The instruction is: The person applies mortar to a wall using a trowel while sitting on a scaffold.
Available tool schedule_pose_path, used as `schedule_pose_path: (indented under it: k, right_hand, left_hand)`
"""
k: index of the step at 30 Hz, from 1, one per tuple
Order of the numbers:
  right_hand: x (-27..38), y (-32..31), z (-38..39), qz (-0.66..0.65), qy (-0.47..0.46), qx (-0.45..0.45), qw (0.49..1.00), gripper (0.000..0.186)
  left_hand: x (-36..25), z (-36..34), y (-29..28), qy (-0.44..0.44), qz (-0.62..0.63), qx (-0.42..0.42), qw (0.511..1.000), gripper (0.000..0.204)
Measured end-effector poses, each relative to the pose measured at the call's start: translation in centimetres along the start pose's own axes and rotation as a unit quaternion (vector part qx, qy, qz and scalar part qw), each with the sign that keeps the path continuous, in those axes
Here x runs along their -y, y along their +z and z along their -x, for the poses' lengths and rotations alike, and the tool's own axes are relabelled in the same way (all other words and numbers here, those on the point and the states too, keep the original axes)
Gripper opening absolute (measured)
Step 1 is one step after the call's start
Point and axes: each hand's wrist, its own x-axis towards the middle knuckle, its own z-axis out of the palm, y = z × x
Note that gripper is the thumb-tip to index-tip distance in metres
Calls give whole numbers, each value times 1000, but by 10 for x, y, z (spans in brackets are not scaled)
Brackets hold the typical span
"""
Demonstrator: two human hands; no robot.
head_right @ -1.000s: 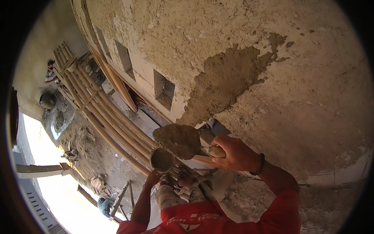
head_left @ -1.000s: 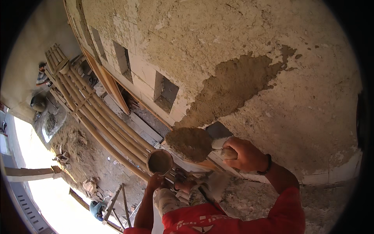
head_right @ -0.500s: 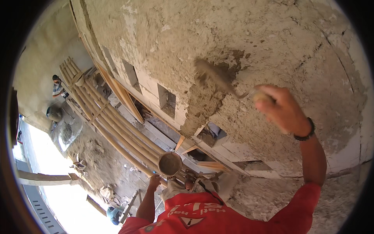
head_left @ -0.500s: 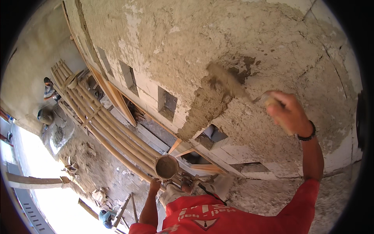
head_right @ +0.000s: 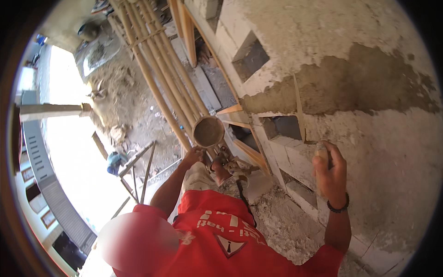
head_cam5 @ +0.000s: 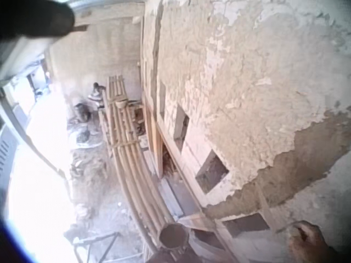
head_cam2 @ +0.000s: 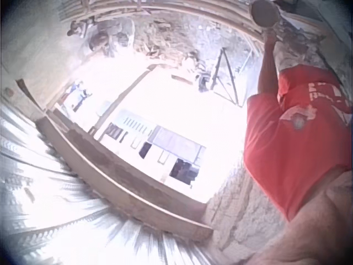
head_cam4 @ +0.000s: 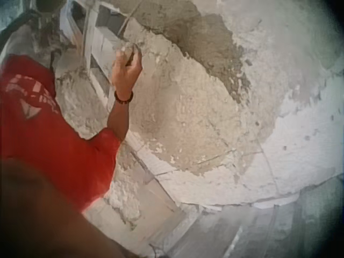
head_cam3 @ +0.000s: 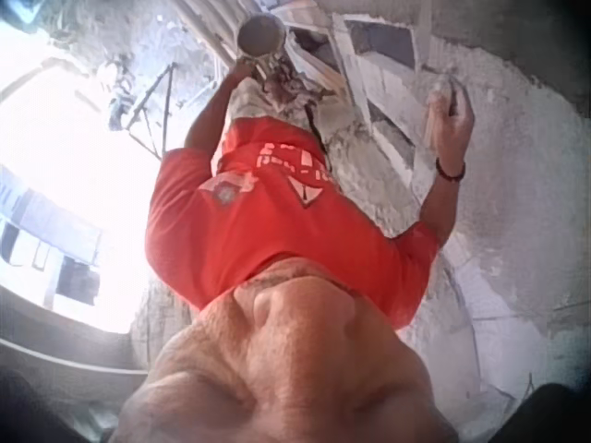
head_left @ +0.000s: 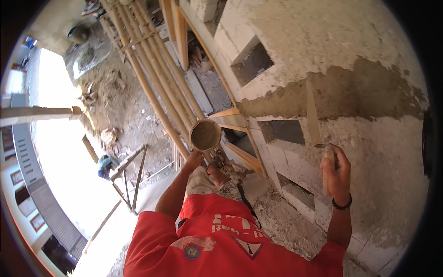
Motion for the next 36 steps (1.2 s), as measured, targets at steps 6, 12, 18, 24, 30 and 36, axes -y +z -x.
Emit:
schedule_pose_path:
  k: [6,12,18,24,30,36]
  right_hand:
    - [-173,176,-50,-38,89,90,991,46]
    - [-305,277,-44,-30,196,89,976,50]
    - [-407,327,-13,-4,308,97,946,44]
    - [-477,358,20,-43,356,87,929,38]
    - [-508,370,39,25,355,70,932,45]
    - [-517,370,42,-10,359,104,927,46]
  left_hand:
    - [58,-14,62,149,85,150,974,29]
    - [173,-82,141,384,-311,87,865,32]
    - [247,-140,201,138,118,52,982,28]
    - [285,-227,217,-200,656,-98,721,30]
    - [273,-286,220,-230,769,-264,534,36]
    - [312,-277,221,-172,557,-331,742,50]
